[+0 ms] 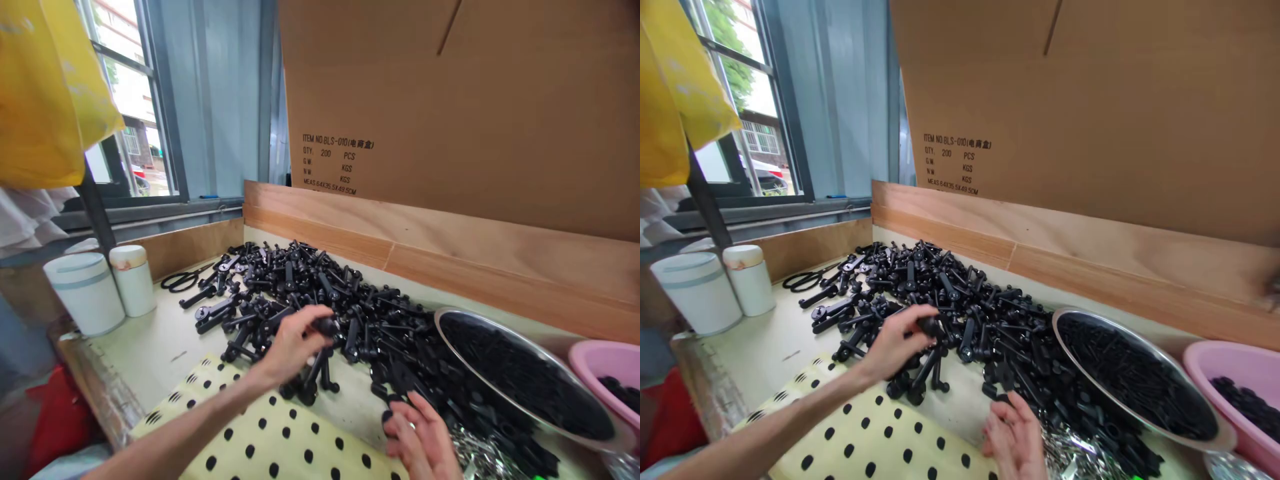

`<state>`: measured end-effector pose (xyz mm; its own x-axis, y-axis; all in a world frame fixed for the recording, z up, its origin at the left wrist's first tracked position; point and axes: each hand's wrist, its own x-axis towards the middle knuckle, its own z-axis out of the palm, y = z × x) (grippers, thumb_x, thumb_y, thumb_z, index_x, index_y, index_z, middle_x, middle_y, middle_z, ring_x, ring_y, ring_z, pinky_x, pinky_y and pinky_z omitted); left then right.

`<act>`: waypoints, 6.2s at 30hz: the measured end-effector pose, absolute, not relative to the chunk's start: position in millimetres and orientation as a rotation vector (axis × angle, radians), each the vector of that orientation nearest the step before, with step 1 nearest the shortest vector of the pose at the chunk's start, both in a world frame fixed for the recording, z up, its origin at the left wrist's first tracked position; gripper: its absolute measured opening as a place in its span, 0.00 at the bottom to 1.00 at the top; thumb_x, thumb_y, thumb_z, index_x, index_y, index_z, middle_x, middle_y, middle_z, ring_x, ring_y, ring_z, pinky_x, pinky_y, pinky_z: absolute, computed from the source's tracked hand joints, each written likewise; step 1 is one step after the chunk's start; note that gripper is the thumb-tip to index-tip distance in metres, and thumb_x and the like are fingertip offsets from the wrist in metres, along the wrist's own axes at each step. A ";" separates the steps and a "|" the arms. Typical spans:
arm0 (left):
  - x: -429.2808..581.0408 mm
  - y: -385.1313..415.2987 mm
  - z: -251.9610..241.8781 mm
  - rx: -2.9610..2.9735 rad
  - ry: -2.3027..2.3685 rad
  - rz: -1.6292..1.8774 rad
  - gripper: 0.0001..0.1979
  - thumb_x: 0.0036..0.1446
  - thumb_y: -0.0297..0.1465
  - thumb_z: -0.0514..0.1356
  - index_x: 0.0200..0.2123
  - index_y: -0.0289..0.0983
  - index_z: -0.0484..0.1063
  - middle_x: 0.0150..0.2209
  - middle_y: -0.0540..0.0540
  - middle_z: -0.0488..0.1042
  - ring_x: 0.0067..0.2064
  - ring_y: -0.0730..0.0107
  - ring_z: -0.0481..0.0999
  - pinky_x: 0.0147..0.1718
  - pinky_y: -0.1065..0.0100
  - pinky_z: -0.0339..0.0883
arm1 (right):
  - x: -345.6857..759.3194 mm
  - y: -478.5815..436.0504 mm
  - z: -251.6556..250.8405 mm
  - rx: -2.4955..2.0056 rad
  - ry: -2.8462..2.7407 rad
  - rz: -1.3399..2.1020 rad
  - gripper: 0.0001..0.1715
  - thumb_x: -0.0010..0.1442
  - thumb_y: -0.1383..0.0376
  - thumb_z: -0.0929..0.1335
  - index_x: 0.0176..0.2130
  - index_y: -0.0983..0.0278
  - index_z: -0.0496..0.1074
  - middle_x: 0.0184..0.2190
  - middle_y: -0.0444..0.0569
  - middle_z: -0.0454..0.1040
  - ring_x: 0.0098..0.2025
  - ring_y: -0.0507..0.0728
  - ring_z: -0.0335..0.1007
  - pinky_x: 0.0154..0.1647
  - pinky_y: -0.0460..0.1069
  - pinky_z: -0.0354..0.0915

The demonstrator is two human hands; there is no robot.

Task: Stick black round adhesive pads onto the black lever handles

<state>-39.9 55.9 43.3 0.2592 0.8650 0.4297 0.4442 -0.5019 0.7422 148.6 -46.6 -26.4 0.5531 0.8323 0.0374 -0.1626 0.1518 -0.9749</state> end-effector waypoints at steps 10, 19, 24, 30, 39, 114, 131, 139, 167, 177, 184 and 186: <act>16.8 -28.6 -14.0 0.827 0.587 0.804 0.12 0.48 0.31 0.69 0.37 0.34 0.76 0.38 0.42 0.76 0.34 0.69 0.75 0.35 0.68 0.70 | 158.1 -56.6 -16.6 -1.141 -0.829 0.968 0.43 0.56 0.59 0.72 0.62 0.61 0.51 0.32 0.42 0.73 0.34 0.53 0.70 0.37 0.48 0.66; 10.5 -23.5 -26.0 0.542 0.498 0.528 0.18 0.41 0.22 0.71 0.39 0.33 0.75 0.35 0.45 0.76 0.32 0.68 0.76 0.34 0.63 0.72 | 145.6 -60.8 -33.2 -1.249 -1.198 0.631 0.32 0.58 0.65 0.69 0.60 0.58 0.58 0.37 0.46 0.72 0.37 0.55 0.71 0.39 0.50 0.67; 8.5 -14.1 -21.4 0.552 0.545 0.635 0.20 0.50 0.28 0.68 0.47 0.37 0.71 0.47 0.40 0.75 0.34 0.65 0.79 0.26 0.70 0.72 | 156.1 -62.4 -22.4 -1.300 -0.842 0.611 0.16 0.56 0.59 0.71 0.43 0.61 0.69 0.32 0.44 0.70 0.34 0.54 0.67 0.36 0.49 0.64; -0.3 -2.4 -19.5 0.422 0.659 0.855 0.20 0.54 0.26 0.66 0.50 0.34 0.68 0.48 0.39 0.75 0.36 0.66 0.80 0.35 0.69 0.74 | 152.7 -61.9 -13.9 -1.252 -0.603 1.083 0.15 0.54 0.54 0.72 0.31 0.62 0.69 0.22 0.40 0.63 0.26 0.51 0.56 0.29 0.47 0.57; 1.3 -3.2 -19.0 0.487 0.630 0.845 0.17 0.55 0.28 0.65 0.49 0.32 0.71 0.49 0.35 0.75 0.34 0.69 0.79 0.30 0.72 0.74 | 146.2 -62.8 -9.3 -1.425 -0.736 1.157 0.20 0.49 0.49 0.72 0.27 0.63 0.72 0.19 0.39 0.59 0.24 0.51 0.51 0.26 0.46 0.51; 6.7 -12.1 -11.4 0.844 0.847 0.803 0.16 0.50 0.24 0.64 0.45 0.33 0.72 0.46 0.40 0.76 0.37 0.67 0.76 0.36 0.66 0.71 | 138.2 -75.7 -31.2 -1.930 -1.791 -0.328 0.16 0.66 0.69 0.57 0.44 0.63 0.71 0.39 0.55 0.71 0.32 0.58 0.69 0.27 0.50 0.59; 1.2 -21.1 -5.7 0.727 0.501 0.853 0.13 0.58 0.31 0.61 0.45 0.31 0.72 0.35 0.41 0.76 0.32 0.69 0.75 0.30 0.71 0.66 | 138.7 -63.2 -5.7 -1.285 -0.992 1.164 0.17 0.60 0.51 0.67 0.38 0.62 0.74 0.24 0.42 0.71 0.26 0.51 0.65 0.28 0.45 0.62; -4.8 -36.6 -2.7 0.760 0.548 0.949 0.12 0.57 0.34 0.63 0.41 0.33 0.74 0.34 0.43 0.75 0.31 0.72 0.73 0.29 0.71 0.64 | 132.4 -68.5 -10.0 -1.261 -1.100 1.122 0.17 0.60 0.52 0.67 0.38 0.63 0.74 0.24 0.42 0.71 0.25 0.51 0.62 0.26 0.45 0.60; -41.6 -75.9 5.7 0.759 0.800 1.058 0.11 0.57 0.36 0.62 0.38 0.35 0.68 0.30 0.47 0.74 0.27 0.72 0.73 0.26 0.72 0.63 | 84.4 -95.5 -18.7 -1.074 -0.852 1.444 0.14 0.61 0.55 0.68 0.40 0.63 0.72 0.25 0.42 0.70 0.26 0.50 0.62 0.31 0.45 0.61; -39.8 -73.4 1.7 0.743 0.799 1.036 0.13 0.56 0.34 0.63 0.41 0.33 0.68 0.35 0.43 0.77 0.28 0.72 0.73 0.27 0.71 0.65 | 81.1 -93.0 -22.2 -0.960 -0.640 1.608 0.11 0.62 0.57 0.68 0.37 0.62 0.70 0.25 0.41 0.67 0.25 0.48 0.57 0.29 0.44 0.57; -40.3 -71.5 -2.2 0.734 0.784 1.034 0.13 0.57 0.36 0.62 0.40 0.33 0.68 0.27 0.47 0.73 0.24 0.74 0.72 0.23 0.74 0.62 | 78.3 -94.6 -24.4 -0.981 -0.583 1.560 0.15 0.63 0.54 0.67 0.42 0.62 0.71 0.29 0.43 0.70 0.29 0.50 0.62 0.34 0.45 0.62; -39.5 -72.3 -2.8 0.728 0.779 1.040 0.12 0.57 0.36 0.63 0.39 0.33 0.68 0.29 0.48 0.73 0.24 0.76 0.71 0.23 0.74 0.63 | 76.6 -94.9 -23.3 -1.020 -0.661 1.524 0.16 0.62 0.52 0.67 0.41 0.62 0.70 0.28 0.43 0.70 0.28 0.50 0.63 0.32 0.45 0.61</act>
<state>-39.5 -72.3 -2.8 0.3002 0.9310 -0.2077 -0.4610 0.3323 0.8229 76.6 -94.9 -23.3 0.0055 0.9694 -0.2453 -0.4831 -0.2122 -0.8494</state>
